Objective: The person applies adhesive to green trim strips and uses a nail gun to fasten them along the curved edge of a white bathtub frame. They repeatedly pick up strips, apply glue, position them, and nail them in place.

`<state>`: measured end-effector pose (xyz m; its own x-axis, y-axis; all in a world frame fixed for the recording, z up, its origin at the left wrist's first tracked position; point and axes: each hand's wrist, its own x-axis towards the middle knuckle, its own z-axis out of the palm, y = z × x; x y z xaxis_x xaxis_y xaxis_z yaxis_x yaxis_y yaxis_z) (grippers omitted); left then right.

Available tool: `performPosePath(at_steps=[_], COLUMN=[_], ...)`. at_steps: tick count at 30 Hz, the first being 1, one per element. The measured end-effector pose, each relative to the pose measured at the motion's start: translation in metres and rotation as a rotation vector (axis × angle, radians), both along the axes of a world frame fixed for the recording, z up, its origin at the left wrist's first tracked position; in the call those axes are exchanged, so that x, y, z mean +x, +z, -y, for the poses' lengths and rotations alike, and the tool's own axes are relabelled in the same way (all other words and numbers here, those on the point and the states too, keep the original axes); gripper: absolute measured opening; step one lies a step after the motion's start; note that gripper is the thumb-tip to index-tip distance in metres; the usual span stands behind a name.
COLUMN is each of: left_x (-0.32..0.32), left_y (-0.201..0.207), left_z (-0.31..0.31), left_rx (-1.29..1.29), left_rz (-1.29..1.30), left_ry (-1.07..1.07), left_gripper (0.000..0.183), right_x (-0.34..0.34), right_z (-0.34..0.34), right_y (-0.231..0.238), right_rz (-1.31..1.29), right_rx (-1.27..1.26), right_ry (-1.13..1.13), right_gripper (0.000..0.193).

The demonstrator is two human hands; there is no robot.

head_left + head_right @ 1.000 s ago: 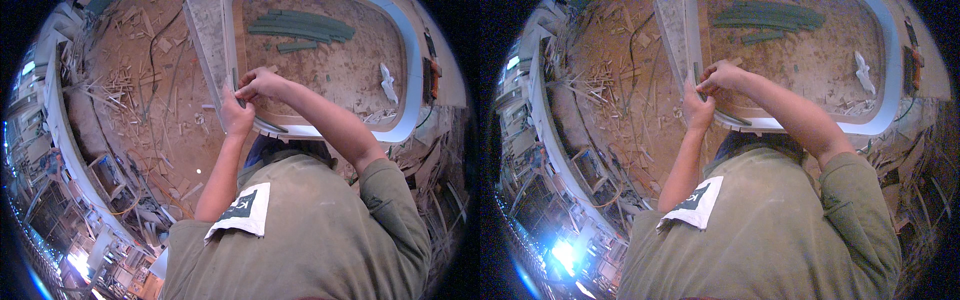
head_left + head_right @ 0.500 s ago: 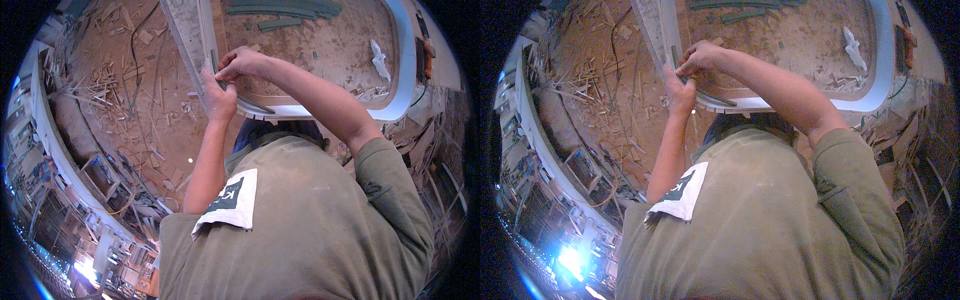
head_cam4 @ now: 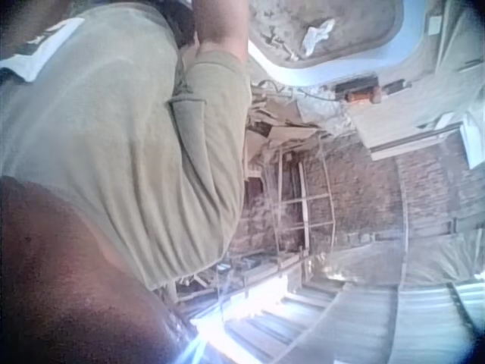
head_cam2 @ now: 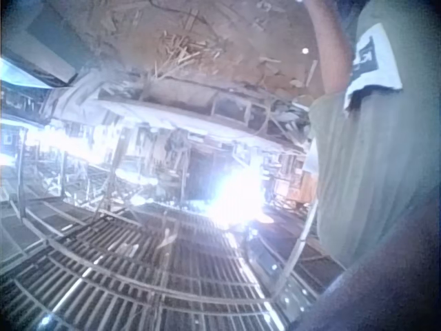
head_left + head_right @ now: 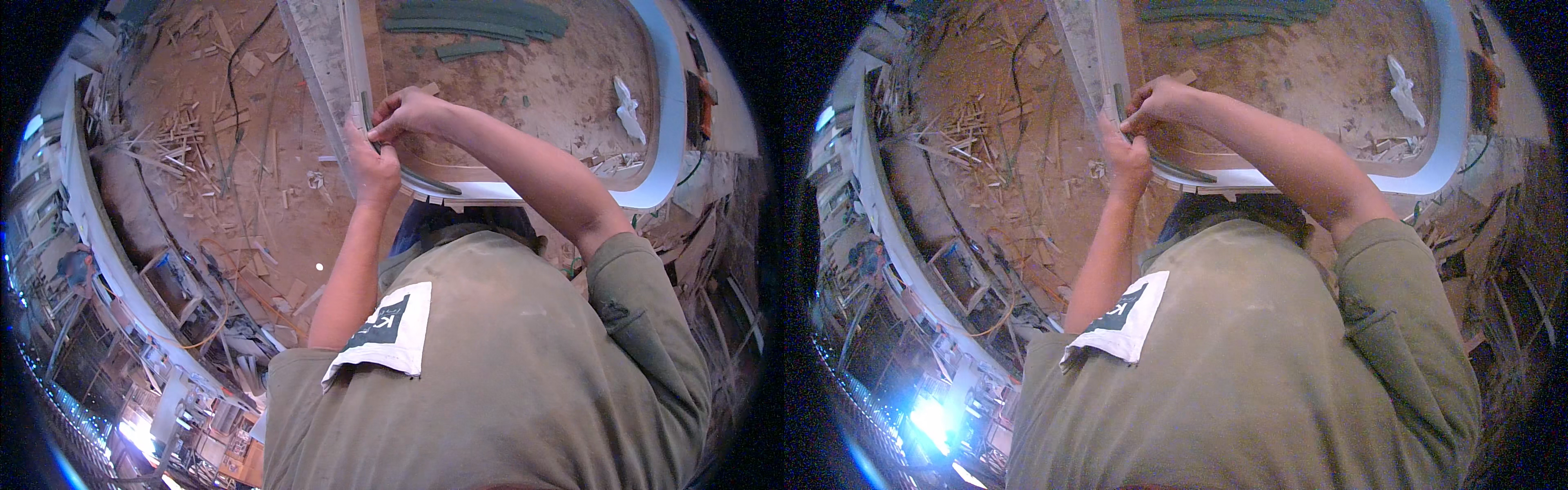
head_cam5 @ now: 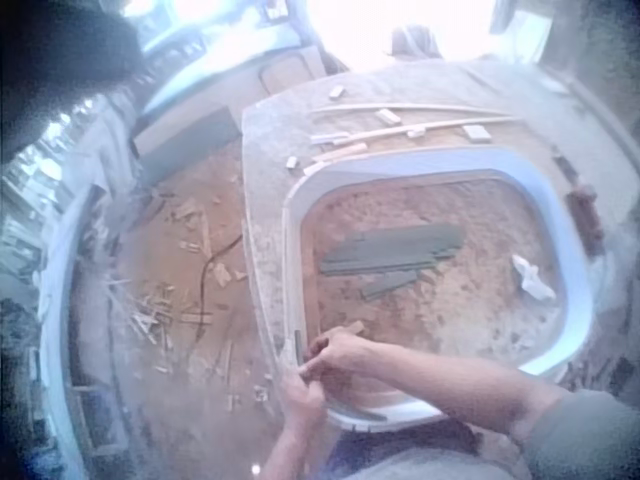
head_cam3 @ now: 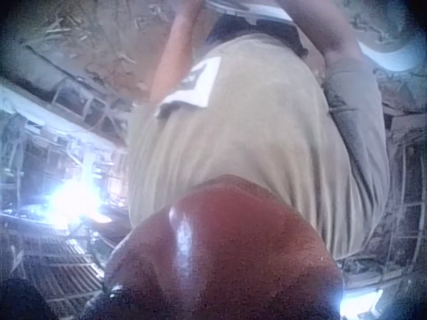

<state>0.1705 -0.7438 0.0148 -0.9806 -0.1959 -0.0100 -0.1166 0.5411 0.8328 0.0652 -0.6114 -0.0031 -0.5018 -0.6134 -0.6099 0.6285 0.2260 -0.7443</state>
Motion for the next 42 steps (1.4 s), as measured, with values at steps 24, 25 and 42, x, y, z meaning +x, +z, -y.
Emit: performPosePath(at_steps=[24,25,42], left_x=[-0.002,-0.002,-0.003], left_y=[0.016,0.013,0.013], left_z=[-0.006,-0.006,-0.012], left_rx=[0.108,0.096,0.159], left_rz=[-0.022,-0.041,-0.081], left_ry=[0.035,0.036,0.091], left_gripper=[0.073,0.073,0.07], right_x=[0.002,0.003,0.001], right_z=[-0.003,-0.002,-0.069], right_y=[0.029,0.026,0.009], right_rz=[-0.404,-0.397,-1.171], right_rx=[0.091,0.052,0.704], right_ry=[-0.205,-0.205,0.114], right_gripper=[0.059,0.06,0.038])
